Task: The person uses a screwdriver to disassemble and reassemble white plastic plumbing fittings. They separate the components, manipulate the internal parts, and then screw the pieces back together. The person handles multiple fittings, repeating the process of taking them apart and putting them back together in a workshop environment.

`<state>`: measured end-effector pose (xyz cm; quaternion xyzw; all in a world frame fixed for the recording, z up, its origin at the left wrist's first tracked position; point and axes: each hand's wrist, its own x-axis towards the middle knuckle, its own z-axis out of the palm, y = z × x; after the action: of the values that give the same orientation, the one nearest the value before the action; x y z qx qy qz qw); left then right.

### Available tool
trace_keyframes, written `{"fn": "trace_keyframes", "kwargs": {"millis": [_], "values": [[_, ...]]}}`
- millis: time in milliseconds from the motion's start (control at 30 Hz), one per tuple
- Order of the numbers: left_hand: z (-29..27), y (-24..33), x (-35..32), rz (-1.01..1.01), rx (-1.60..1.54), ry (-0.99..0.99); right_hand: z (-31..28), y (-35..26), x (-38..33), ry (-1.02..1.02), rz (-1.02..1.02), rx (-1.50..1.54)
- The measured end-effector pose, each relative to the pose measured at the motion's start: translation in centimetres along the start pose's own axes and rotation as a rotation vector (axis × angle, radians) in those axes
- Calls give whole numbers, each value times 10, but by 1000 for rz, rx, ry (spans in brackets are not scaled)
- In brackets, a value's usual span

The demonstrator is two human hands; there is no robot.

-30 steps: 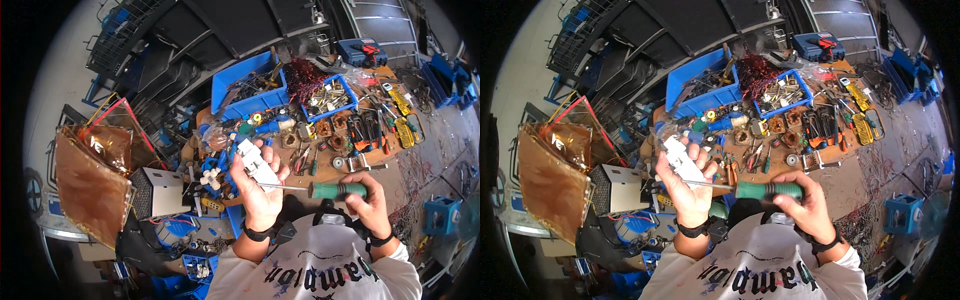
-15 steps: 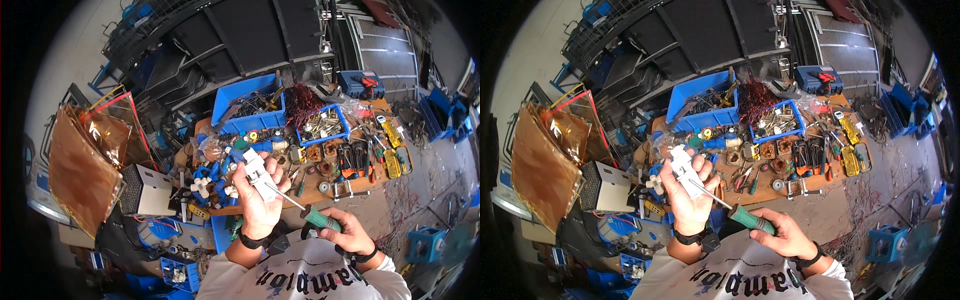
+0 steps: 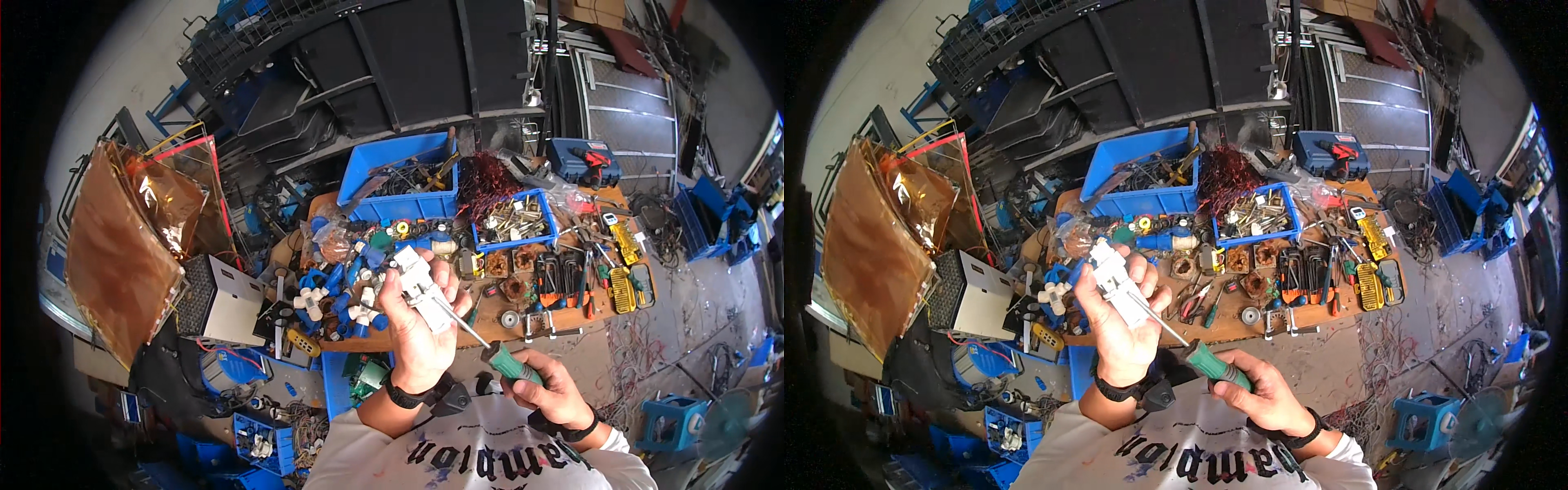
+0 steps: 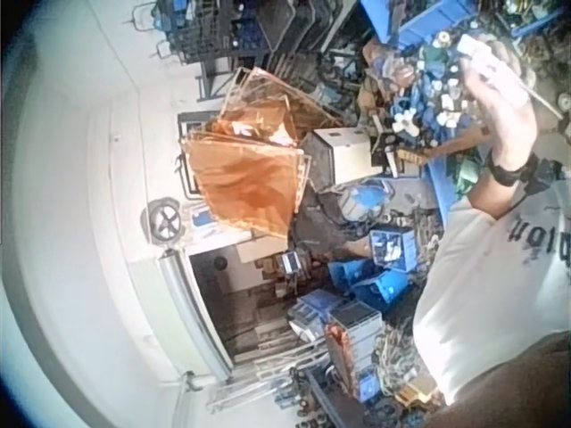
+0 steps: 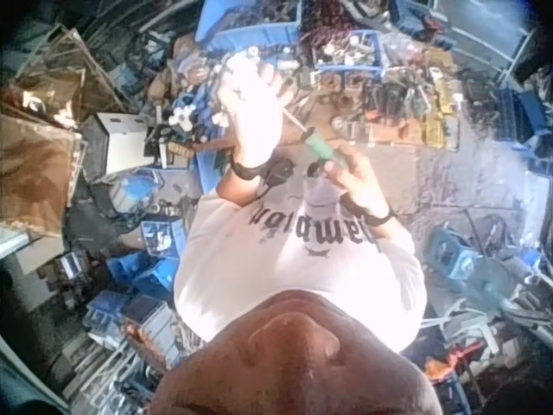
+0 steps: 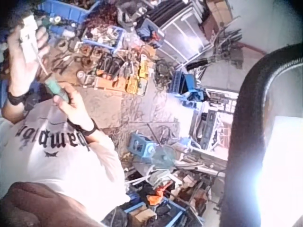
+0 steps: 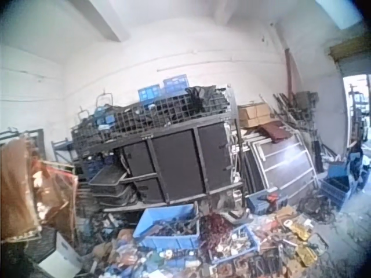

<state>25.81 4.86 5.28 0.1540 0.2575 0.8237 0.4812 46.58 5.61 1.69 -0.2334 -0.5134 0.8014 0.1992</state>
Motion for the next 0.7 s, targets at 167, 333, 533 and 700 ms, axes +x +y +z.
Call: {"fn": "trace_keyframes", "kwargs": {"millis": [167, 333, 533, 700], "values": [[1, 0, -4, 9, -15, 18, 0, 2, -2, 13, -12, -61], [2, 0, -6, 8, -36, -21, 3, -3, -6, 25, -36, -90], [4, -2, -10, -34, -67, -45, 5, 1, -12, 37, -52, -45], [0, -5, -14, -48, -72, -24, 6, 5, -17, 25, -41, -28]]}}
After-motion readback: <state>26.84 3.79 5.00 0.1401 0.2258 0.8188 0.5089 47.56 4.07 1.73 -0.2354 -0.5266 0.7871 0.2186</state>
